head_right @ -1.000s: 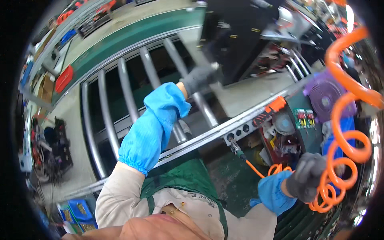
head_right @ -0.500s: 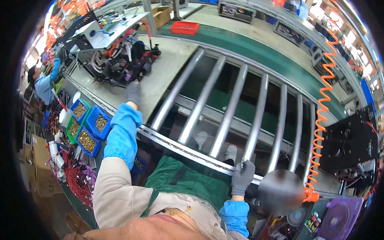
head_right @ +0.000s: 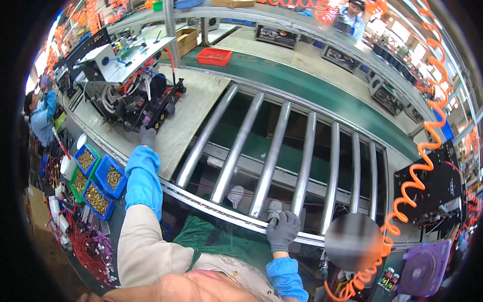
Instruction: The person works at a factory assembly station, handling wires and small components. They use a pneumatic screwdriver to fasten screws into a metal chassis containing circuit boards and wiring. The person also moves a metal frame and handles a red cable.
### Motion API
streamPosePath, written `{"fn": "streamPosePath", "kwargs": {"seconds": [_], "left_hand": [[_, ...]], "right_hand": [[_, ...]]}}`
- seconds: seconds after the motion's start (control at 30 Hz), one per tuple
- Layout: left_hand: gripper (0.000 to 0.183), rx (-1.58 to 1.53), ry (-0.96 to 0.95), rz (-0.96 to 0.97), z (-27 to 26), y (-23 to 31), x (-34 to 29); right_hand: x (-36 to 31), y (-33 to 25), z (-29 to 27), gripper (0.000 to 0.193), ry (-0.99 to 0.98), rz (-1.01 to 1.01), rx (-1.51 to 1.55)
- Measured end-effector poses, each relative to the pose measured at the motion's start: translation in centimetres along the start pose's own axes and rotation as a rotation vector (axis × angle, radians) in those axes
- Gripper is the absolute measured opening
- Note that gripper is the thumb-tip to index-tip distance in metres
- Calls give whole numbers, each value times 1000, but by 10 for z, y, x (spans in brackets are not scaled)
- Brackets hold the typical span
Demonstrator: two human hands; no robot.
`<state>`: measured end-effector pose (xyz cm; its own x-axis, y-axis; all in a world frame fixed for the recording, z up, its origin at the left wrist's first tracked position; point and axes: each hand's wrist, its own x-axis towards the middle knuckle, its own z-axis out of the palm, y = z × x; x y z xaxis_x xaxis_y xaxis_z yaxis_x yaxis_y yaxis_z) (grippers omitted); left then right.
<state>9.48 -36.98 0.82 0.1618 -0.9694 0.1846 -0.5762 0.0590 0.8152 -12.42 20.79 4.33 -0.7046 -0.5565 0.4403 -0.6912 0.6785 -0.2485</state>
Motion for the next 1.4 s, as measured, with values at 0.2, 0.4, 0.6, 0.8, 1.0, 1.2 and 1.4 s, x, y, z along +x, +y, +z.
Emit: {"fn": "streamPosePath", "kwargs": {"seconds": [0.2,0.4,0.6,0.8,1.0,1.2,1.4], "left_hand": [[55,-599,-302,34,26,-4,-8],[56,-849,-408,-84,50,-10,-68],[38,-866,-378,292,115,15,-151],[58,-495,-740,331,75,118,-294],[63,-449,-1053,390,47,187,-391],[37,-459,-1356,612,71,181,-436],[50,-399,-1938,765,-95,210,-363]], "right_hand": [[5,-5,-11,23,86,5,69],[2,3,-13,31,68,30,97],[-3,5,-21,39,146,67,38],[-8,5,-18,49,120,127,112],[80,-19,-89,61,546,-153,272],[176,-114,-199,52,852,-526,338],[221,-129,-207,46,857,-567,208]]}}
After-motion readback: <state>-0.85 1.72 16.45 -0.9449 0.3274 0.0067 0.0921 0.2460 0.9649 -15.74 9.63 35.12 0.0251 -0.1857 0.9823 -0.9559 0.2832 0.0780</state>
